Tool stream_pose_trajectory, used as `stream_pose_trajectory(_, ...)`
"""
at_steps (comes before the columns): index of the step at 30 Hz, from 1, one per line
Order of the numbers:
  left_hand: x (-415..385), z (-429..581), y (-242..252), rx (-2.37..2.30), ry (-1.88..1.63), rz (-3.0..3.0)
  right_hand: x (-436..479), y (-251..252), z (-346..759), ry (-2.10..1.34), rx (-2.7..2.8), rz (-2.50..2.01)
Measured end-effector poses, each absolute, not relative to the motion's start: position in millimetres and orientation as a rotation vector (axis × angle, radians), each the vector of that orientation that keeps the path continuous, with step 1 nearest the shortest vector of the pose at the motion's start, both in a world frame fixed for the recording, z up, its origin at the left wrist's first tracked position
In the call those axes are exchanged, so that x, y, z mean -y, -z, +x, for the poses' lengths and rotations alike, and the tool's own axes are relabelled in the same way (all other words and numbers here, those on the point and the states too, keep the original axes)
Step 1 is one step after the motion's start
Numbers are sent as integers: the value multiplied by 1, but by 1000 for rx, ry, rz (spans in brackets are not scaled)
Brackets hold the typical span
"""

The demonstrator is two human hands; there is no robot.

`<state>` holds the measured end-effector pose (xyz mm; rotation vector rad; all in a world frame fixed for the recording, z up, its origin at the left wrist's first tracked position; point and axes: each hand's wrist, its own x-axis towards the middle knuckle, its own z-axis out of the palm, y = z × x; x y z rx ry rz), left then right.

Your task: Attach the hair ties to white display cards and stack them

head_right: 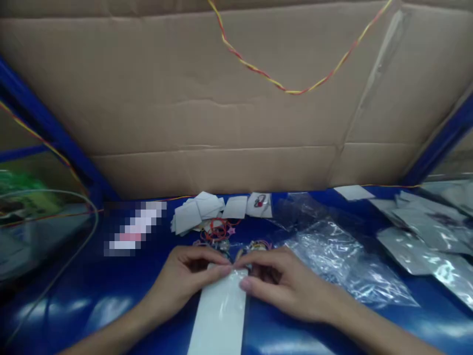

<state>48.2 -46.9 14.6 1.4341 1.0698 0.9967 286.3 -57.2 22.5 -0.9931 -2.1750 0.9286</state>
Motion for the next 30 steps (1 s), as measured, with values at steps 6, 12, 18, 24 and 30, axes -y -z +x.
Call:
stream_pose_trajectory(6, 49, 50, -18, -1052, -992, 1381, 57, -21, 285, -1208, 2009, -970)
stream_pose_trajectory(12, 48, 50, -16, -1022, -1027, 1331, 58, -18, 284, -1255, 1935, -997)
stream_pose_trajectory(18, 49, 50, -16, -1001, -1015, 1339, 56, -15, 282, -1215, 1909, -1009)
stream_pose_trajectory(24, 52, 51, -14, -984, -908, 1352, 55, -11, 282, -1056, 1862, -1035)
stream_pose_trajectory(30, 44, 48, -16, -1110, -1153, 1320, 64, -18, 277, -604, 2040, -763)
